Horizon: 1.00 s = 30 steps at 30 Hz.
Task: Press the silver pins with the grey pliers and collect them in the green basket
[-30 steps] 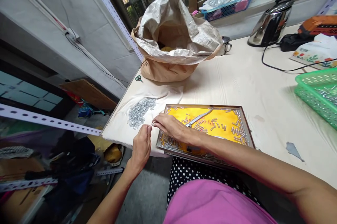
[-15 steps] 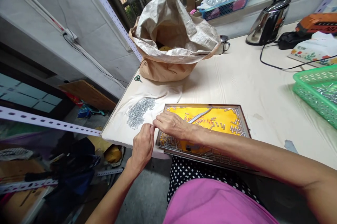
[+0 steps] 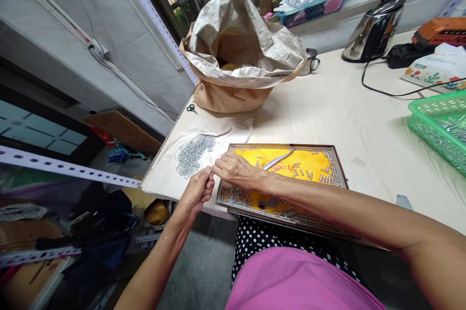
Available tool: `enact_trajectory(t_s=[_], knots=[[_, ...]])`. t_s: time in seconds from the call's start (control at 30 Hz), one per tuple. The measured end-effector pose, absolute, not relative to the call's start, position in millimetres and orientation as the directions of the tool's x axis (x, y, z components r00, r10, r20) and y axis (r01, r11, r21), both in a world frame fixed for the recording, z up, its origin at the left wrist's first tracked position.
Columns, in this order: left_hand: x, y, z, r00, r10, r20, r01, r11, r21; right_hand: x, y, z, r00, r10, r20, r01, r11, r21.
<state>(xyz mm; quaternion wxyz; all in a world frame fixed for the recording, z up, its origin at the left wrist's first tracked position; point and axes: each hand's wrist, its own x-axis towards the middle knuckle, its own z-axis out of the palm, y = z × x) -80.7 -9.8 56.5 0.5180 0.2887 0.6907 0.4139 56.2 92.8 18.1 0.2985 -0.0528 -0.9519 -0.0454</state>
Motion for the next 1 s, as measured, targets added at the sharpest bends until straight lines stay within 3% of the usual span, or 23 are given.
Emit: enact_trajectory(t_s=[0.07, 0.13, 0.2, 0.27, 0.33, 0.43, 0.53, 0.63, 0.73, 0.83, 1.0], knots=[[-88, -6, 58, -0.069, 0.736, -0.674, -0.308, 0.627, 0.716, 54, 92, 14, -0.826, 0.086, 0.557, 0.127, 0.991, 0.034], [-94, -7, 59, 0.089, 0.690, -0.718, -0.441, 0.673, 0.593, 54, 94, 12, -0.829, 0.105, 0.549, 0.126, 0.992, 0.001], [-96, -10, 58, 0.107, 0.706, -0.700, -0.507, 0.644, 0.573, 55, 97, 12, -0.823, 0.152, 0.547, 0.150, 0.988, -0.048], [-95, -14, 55, 0.023, 0.750, -0.661, -0.507, 0.578, 0.639, 58, 101, 15, -0.797, 0.254, 0.548, 0.201, 0.967, -0.155], [-90, -17, 50, -0.106, 0.808, -0.579, -0.405, 0.497, 0.767, 63, 106, 19, -0.759, 0.363, 0.541, 0.248, 0.929, -0.275], [-81, -20, 40, -0.277, 0.896, -0.348, -0.029, 0.354, 0.935, 71, 113, 23, -0.743, 0.480, 0.466, 0.294, 0.860, -0.417], [-72, -24, 30, -0.296, 0.953, -0.060, 0.419, 0.186, 0.889, 71, 120, 23, -0.759, 0.547, 0.354, 0.323, 0.788, -0.524], [-65, -33, 26, -0.224, 0.975, -0.001, 0.556, 0.129, 0.821, 66, 123, 18, -0.763, 0.561, 0.321, 0.322, 0.760, -0.564], [-59, -42, 29, -0.198, 0.947, -0.252, 0.314, 0.305, 0.899, 70, 125, 10, -0.749, 0.590, 0.303, 0.326, 0.725, -0.606], [-51, -43, 37, -0.131, 0.875, -0.467, -0.003, 0.470, 0.882, 87, 127, 5, -0.712, 0.651, 0.264, 0.372, 0.669, -0.643], [-31, -29, 36, -0.185, 0.851, -0.492, -0.164, 0.467, 0.869, 135, 123, 8, -0.621, 0.755, 0.210, 0.434, 0.555, -0.710]])
